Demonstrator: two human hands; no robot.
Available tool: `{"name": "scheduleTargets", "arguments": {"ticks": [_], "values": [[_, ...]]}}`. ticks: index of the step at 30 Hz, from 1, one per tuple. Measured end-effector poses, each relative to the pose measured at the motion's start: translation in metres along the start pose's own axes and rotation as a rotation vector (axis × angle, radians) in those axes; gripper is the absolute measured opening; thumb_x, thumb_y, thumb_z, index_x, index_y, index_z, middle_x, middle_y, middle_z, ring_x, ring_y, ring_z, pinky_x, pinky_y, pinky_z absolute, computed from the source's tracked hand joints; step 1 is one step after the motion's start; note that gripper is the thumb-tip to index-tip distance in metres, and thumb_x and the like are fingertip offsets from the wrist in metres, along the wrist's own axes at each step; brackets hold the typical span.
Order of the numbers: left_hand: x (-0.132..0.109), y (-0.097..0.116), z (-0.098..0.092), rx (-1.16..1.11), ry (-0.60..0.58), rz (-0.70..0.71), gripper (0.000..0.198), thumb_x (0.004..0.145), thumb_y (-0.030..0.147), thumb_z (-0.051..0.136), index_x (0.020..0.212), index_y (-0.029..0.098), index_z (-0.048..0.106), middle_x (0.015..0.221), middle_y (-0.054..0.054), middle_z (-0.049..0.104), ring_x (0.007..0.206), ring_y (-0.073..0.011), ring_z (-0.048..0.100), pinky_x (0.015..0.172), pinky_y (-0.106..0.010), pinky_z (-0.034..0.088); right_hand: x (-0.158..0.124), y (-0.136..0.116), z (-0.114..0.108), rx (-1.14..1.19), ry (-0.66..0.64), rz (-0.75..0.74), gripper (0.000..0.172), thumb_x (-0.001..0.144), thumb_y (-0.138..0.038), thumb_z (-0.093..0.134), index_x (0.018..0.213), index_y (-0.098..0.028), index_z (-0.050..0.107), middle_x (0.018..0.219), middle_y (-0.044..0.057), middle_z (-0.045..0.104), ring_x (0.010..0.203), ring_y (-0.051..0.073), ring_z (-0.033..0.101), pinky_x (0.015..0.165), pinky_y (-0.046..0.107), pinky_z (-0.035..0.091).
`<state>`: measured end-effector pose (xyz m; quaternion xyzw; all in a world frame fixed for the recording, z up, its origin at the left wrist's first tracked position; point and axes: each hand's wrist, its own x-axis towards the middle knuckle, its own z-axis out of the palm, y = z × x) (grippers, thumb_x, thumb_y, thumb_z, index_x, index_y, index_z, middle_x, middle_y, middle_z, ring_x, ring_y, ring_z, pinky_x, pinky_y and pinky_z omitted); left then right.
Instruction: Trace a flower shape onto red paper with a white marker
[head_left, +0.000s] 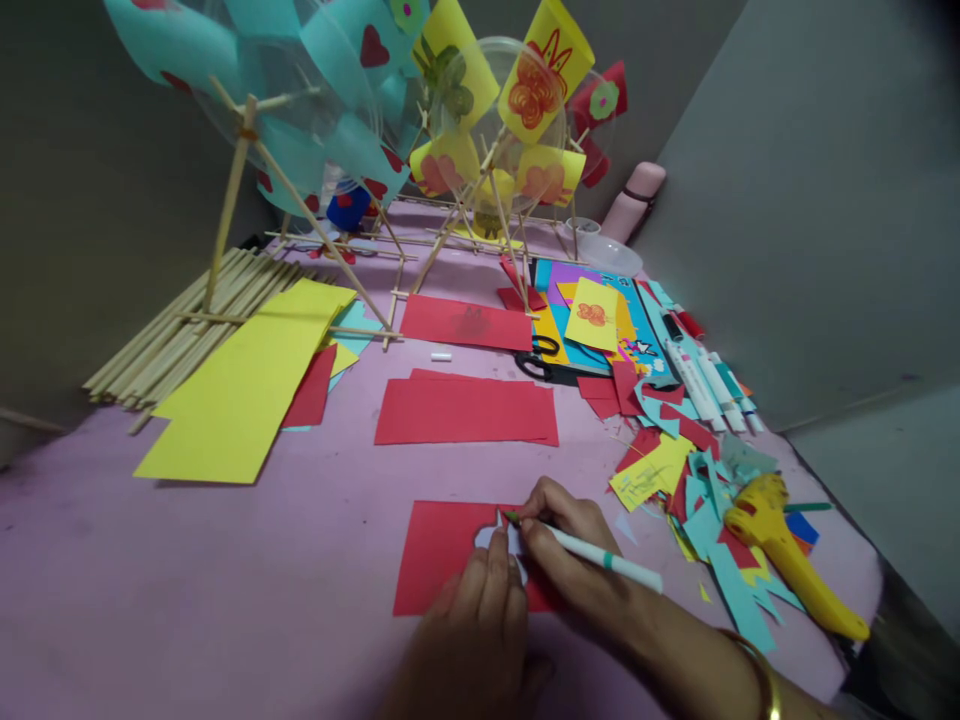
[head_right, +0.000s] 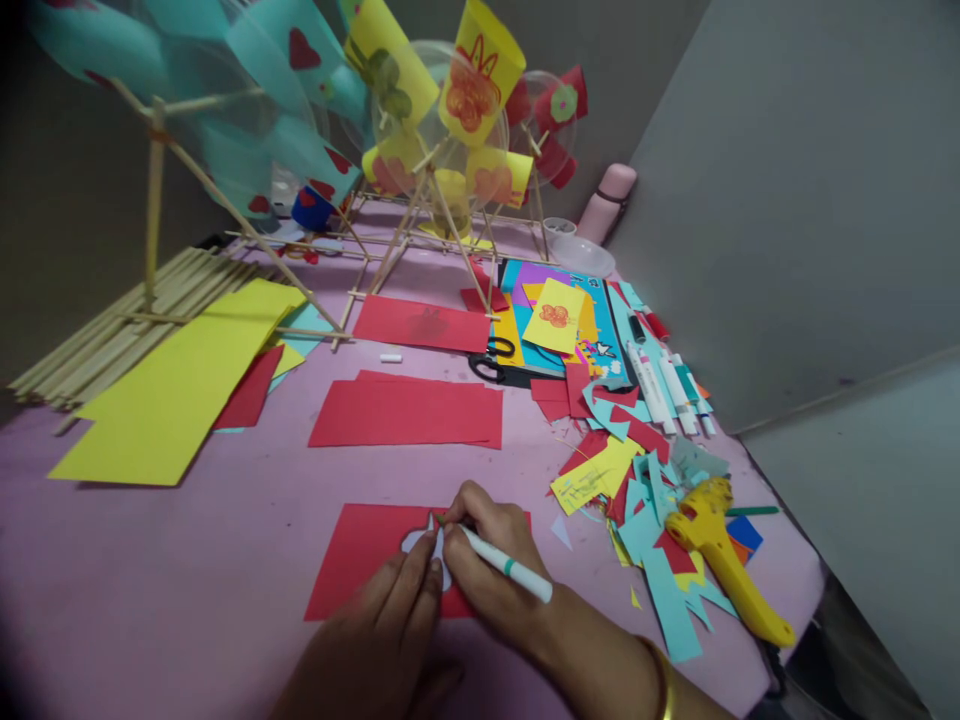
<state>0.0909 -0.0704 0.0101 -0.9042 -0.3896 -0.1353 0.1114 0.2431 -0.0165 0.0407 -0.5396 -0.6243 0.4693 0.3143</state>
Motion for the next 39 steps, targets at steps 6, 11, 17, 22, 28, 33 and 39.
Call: {"name": "scheduleTargets", "arguments": {"ticks": [6,11,17,22,28,33,39], "values": [[0.0015,0.0005,-0.0009,-0.005,-0.012,-0.014,0.056,0.090,0.051,0.042,0.115,0.003,0.056,0.121,-0.022,0.059,0.108,-0.0311,0.056,0.086,-0.036,0.042,0.0024,0.0013,0.0006,0.005,-0.003,0.005,0.010,0.075,-0.015,0.045,0.067,-0.022,0.045,0.050,-0.008,0.041,0.046,0.010,0.037,0.044,0.020,0.029],[0.0008,0.0004,0.0005,-0.028,-0.002,-0.012,0.056,0.087,0.051,0.046,0.115,0.002,0.056,0.120,-0.023,0.059,0.108,-0.0312,0.056,0.085,-0.036,0.042,0.0020,0.0009,-0.0003,0.008,-0.016,-0.016,0.010,0.076,-0.015,0.044,0.068,-0.021,0.046,0.052,-0.008,0.043,0.047,0.010,0.038,0.045,0.020,0.030],[0.0004,0.0011,0.0011,-0.016,-0.011,-0.017,0.058,0.088,0.052,0.045,0.116,0.002,0.055,0.120,-0.024,0.059,0.105,-0.0318,0.058,0.084,-0.037,0.043,0.0006,-0.0002,-0.0002,0.009,-0.025,-0.009,0.011,0.076,-0.015,0.044,0.068,-0.022,0.045,0.051,-0.008,0.041,0.047,0.010,0.038,0.045,0.020,0.029],[-0.0006,0.0017,0.0018,-0.026,0.013,-0.006,0.056,0.088,0.050,0.045,0.116,0.002,0.055,0.121,-0.024,0.059,0.108,-0.0316,0.056,0.086,-0.037,0.042,0.0022,0.0015,-0.0002,-0.012,-0.033,-0.037,0.012,0.077,-0.012,0.044,0.070,-0.022,0.046,0.052,-0.008,0.044,0.047,0.010,0.041,0.047,0.020,0.031],[0.0010,0.0014,0.0025,-0.034,0.011,-0.015,0.057,0.088,0.051,0.046,0.115,0.001,0.055,0.120,-0.024,0.059,0.107,-0.0321,0.057,0.085,-0.037,0.042,0.0017,0.0055,0.0000,-0.032,-0.025,-0.053,0.014,0.076,-0.010,0.044,0.069,-0.022,0.045,0.053,-0.008,0.045,0.048,0.010,0.042,0.047,0.020,0.032],[0.0020,0.0006,0.0008,-0.027,-0.012,-0.014,0.057,0.088,0.051,0.046,0.115,0.002,0.056,0.121,-0.024,0.059,0.109,-0.0323,0.057,0.084,-0.036,0.044,0.0004,0.0064,-0.0008,-0.064,-0.037,-0.069,0.014,0.076,-0.010,0.044,0.069,-0.022,0.045,0.054,-0.008,0.046,0.048,0.010,0.041,0.047,0.020,0.032],[0.0001,0.0014,0.0002,-0.034,-0.038,-0.016,0.057,0.088,0.051,0.045,0.116,0.003,0.056,0.118,-0.022,0.061,0.107,-0.0312,0.058,0.082,-0.036,0.046,0.0011,0.0044,-0.0018,-0.087,-0.042,-0.060,0.013,0.076,-0.012,0.044,0.068,-0.022,0.046,0.054,-0.007,0.047,0.048,0.010,0.042,0.048,0.020,0.032]]}}
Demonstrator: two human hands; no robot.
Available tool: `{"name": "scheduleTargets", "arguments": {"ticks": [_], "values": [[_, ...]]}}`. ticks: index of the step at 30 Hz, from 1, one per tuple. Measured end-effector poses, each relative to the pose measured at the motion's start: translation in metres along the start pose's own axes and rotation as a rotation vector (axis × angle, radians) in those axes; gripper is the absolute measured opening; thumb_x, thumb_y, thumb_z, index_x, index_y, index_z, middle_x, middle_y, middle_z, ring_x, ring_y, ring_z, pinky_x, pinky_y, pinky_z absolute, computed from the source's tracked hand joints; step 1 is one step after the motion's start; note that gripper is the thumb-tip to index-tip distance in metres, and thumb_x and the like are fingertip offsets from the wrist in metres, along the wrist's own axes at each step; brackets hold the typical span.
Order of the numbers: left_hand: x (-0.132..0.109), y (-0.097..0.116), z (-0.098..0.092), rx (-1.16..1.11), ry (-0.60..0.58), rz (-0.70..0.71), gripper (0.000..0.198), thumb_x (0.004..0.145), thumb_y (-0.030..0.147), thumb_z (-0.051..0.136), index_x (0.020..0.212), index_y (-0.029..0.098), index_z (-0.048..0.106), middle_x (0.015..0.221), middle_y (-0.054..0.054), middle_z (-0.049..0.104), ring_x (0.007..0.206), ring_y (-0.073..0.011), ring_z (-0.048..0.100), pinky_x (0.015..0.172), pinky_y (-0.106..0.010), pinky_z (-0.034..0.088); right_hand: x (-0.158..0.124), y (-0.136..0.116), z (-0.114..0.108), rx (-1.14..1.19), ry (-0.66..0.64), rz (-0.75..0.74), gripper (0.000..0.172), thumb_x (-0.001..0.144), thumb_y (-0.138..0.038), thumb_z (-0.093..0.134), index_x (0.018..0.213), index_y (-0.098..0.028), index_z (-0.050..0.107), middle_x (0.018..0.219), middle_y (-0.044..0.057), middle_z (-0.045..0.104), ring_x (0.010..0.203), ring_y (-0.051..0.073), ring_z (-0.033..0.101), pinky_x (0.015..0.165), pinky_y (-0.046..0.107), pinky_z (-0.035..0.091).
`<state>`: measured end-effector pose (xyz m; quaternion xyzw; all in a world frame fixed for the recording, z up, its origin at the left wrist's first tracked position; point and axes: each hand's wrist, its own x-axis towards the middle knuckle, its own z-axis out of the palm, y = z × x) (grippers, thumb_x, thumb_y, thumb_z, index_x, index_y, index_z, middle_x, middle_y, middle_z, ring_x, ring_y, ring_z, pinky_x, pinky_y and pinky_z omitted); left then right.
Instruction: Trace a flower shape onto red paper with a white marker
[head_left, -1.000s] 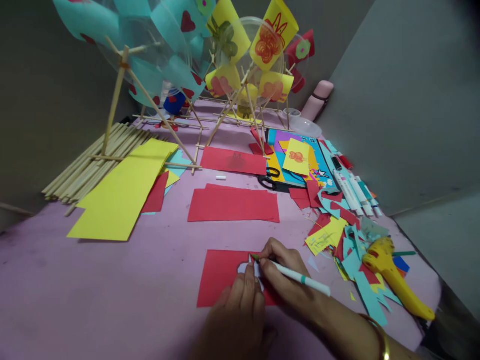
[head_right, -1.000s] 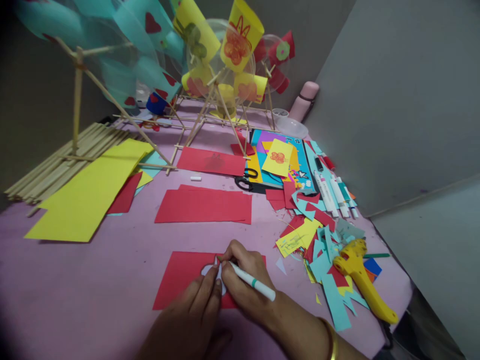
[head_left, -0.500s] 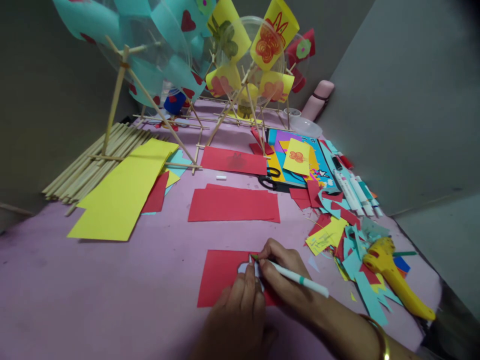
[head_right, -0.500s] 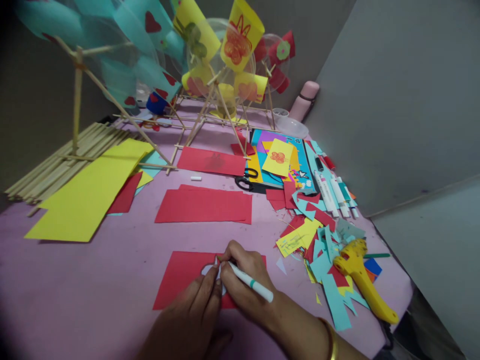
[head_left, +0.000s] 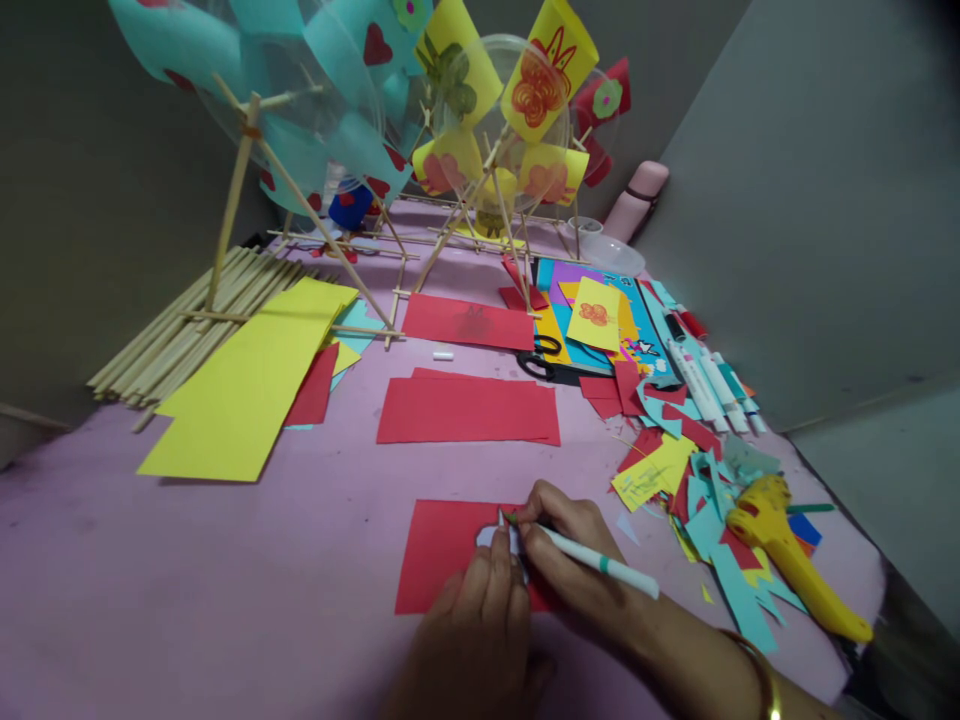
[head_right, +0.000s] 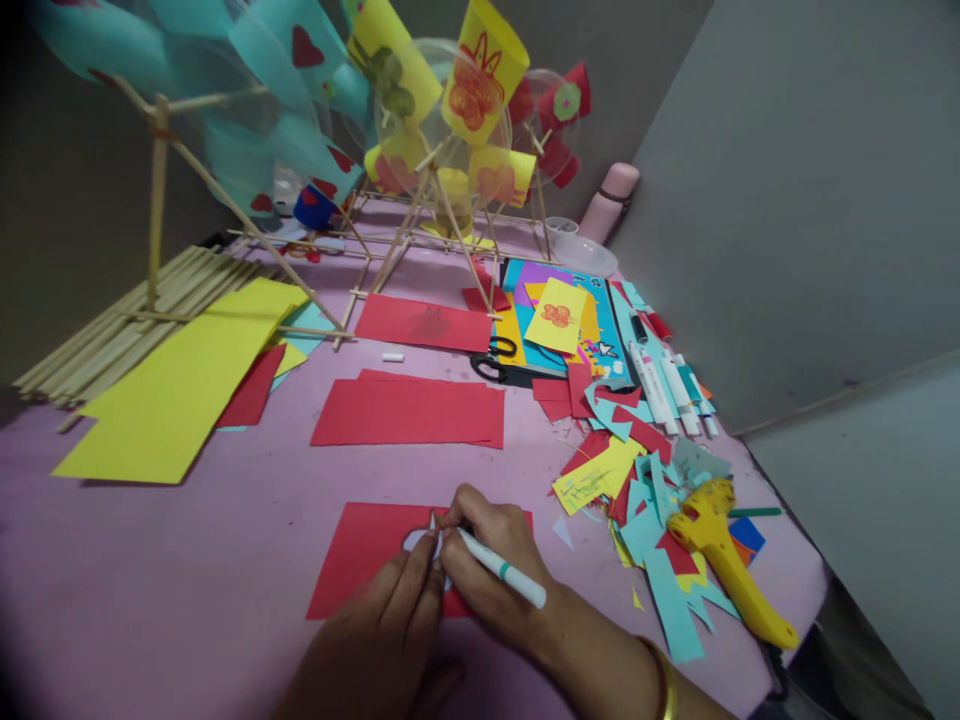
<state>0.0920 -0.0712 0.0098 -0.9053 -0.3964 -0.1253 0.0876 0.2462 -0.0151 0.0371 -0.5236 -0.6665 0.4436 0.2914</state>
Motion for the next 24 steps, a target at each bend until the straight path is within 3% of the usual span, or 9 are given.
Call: {"name": "scheduleTargets", "arguments": {"ticks": [24], "values": [[0.0000,0.0002,0.0007,0.057,0.039,-0.004,0.055,0.089,0.049,0.042,0.117,0.002,0.052,0.117,-0.022,0.062,0.104,-0.0305,0.060,0.085,-0.036,0.046,-0.0019,-0.0008,-0.0012,0.023,-0.017,-0.012,0.009,0.067,-0.014,0.040,0.064,-0.022,0.042,0.050,-0.007,0.043,0.043,0.009,0.037,0.043,0.020,0.028]]}}
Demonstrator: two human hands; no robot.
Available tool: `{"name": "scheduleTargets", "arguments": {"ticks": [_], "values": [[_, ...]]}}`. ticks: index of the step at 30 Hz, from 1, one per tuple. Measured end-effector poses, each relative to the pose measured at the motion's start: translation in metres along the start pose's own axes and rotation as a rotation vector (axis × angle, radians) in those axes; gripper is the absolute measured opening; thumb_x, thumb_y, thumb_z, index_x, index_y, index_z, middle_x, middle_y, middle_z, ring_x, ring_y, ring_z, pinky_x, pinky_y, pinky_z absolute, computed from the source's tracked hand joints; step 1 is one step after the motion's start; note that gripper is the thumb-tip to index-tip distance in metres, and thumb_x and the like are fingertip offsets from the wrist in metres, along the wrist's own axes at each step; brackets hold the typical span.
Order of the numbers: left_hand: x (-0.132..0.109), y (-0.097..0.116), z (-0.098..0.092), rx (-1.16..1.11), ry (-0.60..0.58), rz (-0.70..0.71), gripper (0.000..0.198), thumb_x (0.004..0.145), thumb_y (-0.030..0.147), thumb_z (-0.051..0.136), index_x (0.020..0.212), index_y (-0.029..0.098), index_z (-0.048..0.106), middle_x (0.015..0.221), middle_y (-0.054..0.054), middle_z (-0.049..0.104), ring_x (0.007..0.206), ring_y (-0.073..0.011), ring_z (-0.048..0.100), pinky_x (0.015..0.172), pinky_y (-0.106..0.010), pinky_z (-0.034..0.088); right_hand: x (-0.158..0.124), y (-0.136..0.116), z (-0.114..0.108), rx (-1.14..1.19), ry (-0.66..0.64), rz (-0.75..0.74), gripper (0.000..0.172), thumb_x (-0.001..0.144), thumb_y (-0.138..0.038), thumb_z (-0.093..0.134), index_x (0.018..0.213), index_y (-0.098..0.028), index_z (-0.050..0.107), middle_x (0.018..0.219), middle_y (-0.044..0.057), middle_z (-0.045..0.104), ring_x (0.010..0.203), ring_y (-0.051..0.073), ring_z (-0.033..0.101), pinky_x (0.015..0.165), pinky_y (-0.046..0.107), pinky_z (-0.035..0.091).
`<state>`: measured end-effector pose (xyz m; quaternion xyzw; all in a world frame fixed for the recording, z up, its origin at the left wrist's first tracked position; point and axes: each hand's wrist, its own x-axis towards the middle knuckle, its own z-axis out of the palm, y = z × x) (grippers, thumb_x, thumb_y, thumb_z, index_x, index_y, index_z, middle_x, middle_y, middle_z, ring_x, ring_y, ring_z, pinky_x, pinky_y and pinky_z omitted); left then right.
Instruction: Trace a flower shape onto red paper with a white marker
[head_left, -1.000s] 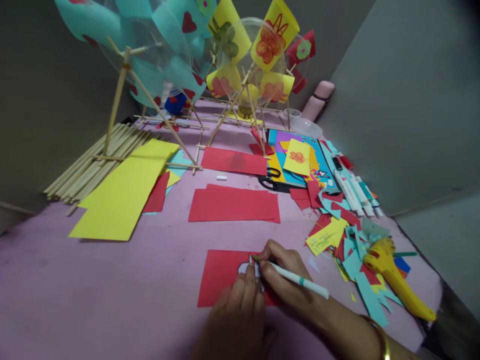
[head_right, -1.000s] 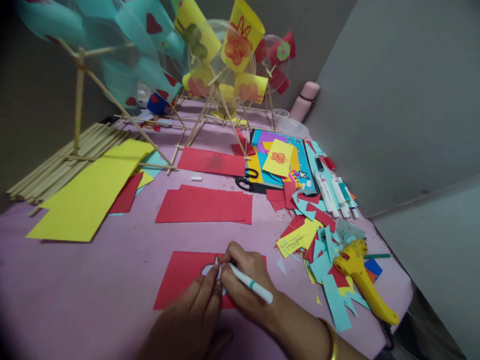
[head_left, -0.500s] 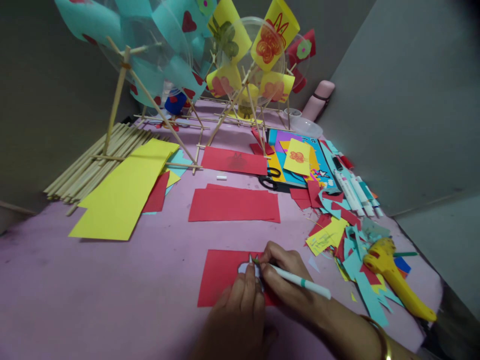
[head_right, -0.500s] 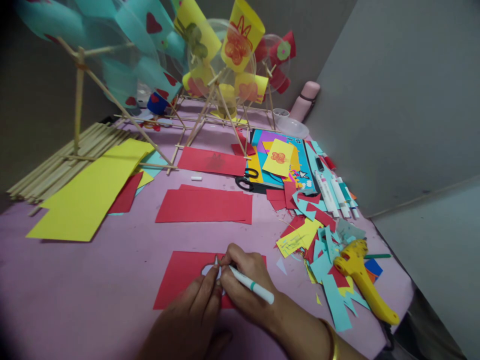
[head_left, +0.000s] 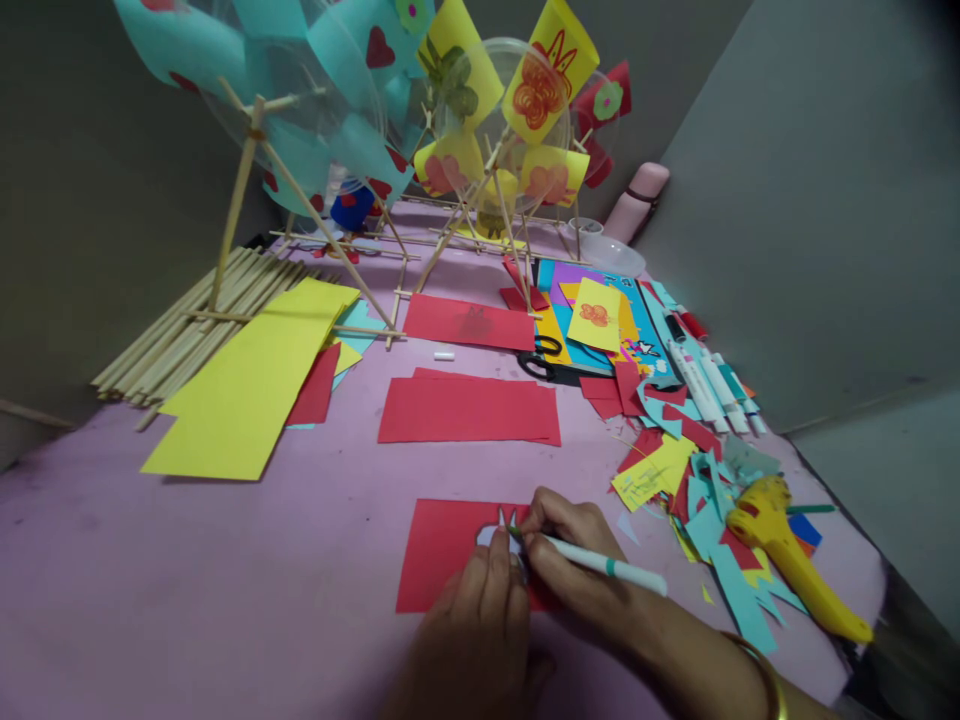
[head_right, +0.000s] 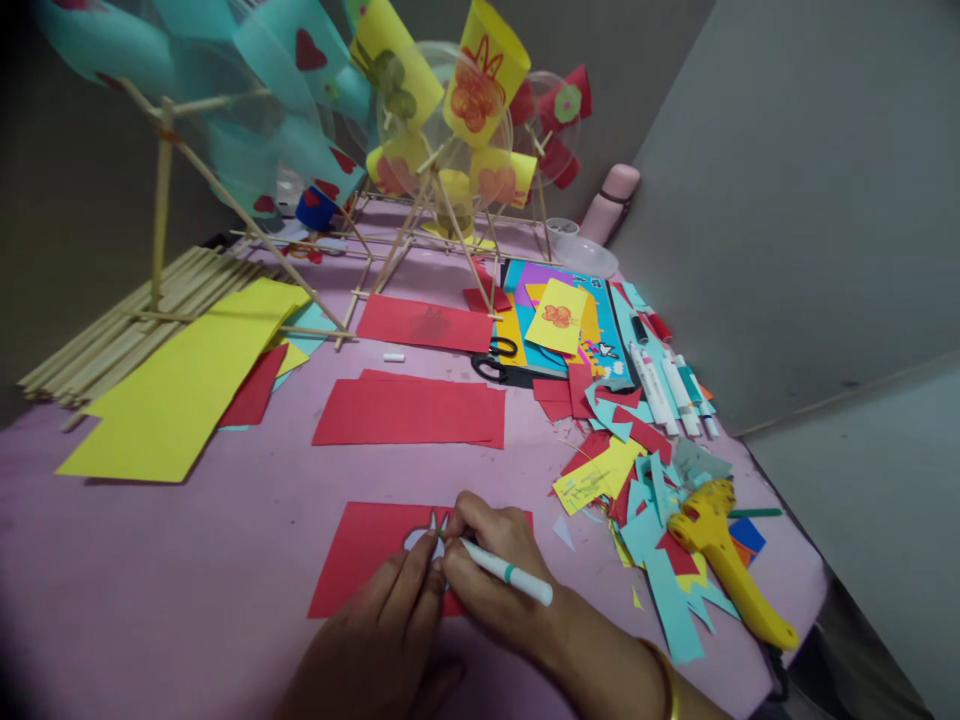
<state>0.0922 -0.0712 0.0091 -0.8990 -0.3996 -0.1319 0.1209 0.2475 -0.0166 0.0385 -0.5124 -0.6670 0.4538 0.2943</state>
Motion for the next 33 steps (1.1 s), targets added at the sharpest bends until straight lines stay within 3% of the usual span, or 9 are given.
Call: {"name": "scheduleTargets", "arguments": {"ticks": [33], "values": [[0.0005,0.0010,-0.0009,-0.028,-0.020,-0.008,0.053,0.088,0.049,0.044,0.115,0.004,0.054,0.115,-0.020,0.063,0.102,-0.0299,0.059,0.083,-0.036,0.045,-0.0004,-0.0027,-0.0020,-0.020,-0.020,0.029,0.009,0.066,-0.014,0.040,0.063,-0.022,0.042,0.050,-0.006,0.043,0.044,0.010,0.036,0.044,0.020,0.028]]}}
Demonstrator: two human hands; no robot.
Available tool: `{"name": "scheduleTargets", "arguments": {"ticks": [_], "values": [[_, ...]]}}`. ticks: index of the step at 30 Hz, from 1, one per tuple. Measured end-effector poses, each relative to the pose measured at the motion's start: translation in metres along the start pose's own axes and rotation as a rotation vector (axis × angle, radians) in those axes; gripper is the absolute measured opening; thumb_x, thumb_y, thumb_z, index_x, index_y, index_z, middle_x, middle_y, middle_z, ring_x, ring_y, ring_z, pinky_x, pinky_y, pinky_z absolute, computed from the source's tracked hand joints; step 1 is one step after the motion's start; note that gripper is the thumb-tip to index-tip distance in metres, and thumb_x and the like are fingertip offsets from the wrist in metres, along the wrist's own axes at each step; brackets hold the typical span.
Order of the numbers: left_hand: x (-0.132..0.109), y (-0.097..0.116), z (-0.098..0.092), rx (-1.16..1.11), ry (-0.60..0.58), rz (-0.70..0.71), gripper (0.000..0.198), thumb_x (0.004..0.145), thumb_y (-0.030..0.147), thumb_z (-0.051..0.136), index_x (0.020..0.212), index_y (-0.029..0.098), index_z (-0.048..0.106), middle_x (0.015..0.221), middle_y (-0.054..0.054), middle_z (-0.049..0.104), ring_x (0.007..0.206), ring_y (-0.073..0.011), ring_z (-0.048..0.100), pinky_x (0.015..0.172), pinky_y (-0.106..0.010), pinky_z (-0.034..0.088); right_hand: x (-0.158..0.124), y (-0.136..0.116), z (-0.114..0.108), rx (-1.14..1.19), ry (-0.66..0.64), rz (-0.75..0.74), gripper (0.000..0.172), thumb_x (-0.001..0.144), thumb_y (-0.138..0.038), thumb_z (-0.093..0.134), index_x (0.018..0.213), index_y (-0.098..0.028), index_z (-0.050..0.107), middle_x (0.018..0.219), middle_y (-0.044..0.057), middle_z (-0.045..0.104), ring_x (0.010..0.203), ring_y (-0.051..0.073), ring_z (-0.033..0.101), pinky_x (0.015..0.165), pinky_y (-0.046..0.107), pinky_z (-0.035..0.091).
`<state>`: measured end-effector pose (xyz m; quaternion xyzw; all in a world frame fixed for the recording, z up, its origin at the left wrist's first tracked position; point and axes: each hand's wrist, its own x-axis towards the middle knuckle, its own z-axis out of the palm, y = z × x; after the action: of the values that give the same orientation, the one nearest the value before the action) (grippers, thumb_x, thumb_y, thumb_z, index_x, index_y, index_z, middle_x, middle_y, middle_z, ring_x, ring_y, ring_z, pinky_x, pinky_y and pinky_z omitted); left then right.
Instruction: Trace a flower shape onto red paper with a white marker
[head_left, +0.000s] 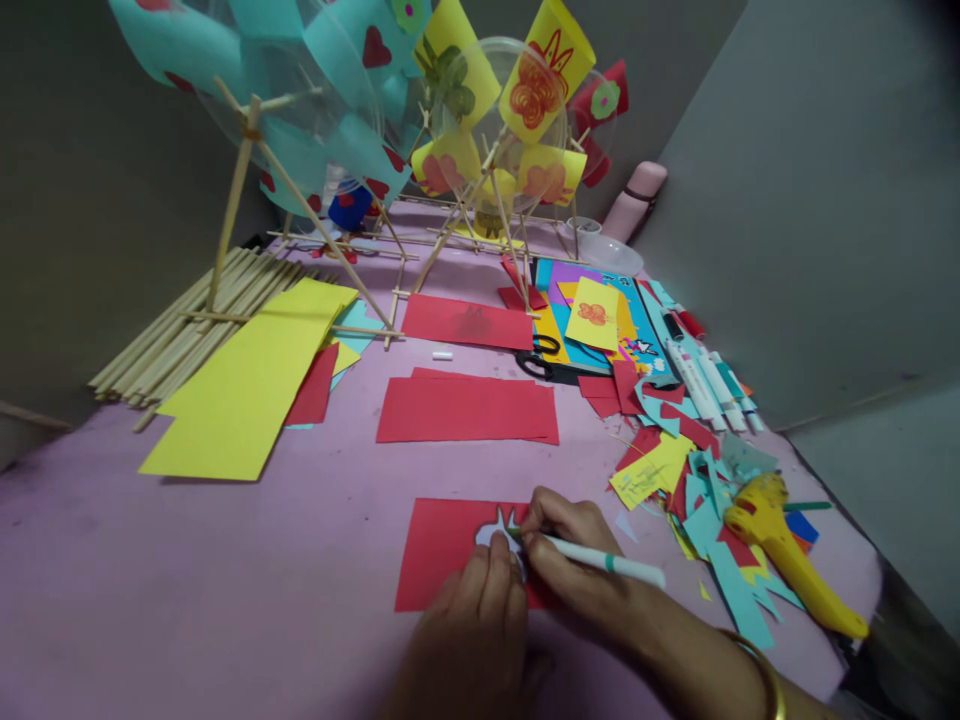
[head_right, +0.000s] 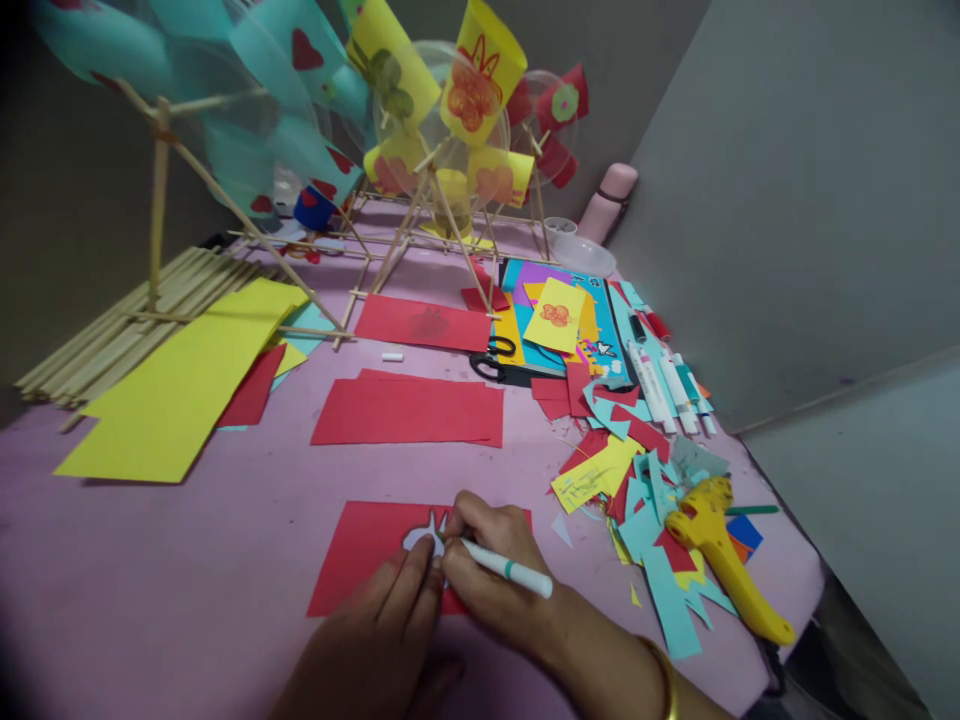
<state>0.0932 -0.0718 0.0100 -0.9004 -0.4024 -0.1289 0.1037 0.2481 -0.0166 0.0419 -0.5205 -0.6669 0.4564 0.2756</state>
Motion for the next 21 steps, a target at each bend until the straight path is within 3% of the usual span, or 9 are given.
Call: {"name": "scheduleTargets", "arguments": {"ticks": [21], "values": [[0.0004,-0.0008,-0.0006,0.006,0.020,0.005,0.048,0.087,0.046,0.046,0.109,0.005,0.057,0.113,-0.020,0.064,0.100,-0.0295,0.060,0.081,-0.035,0.046,0.0017,-0.0067,-0.0020,-0.006,0.043,0.022,0.008,0.070,-0.018,0.041,0.063,-0.022,0.042,0.051,-0.006,0.044,0.047,0.011,0.040,0.046,0.021,0.031]]}}
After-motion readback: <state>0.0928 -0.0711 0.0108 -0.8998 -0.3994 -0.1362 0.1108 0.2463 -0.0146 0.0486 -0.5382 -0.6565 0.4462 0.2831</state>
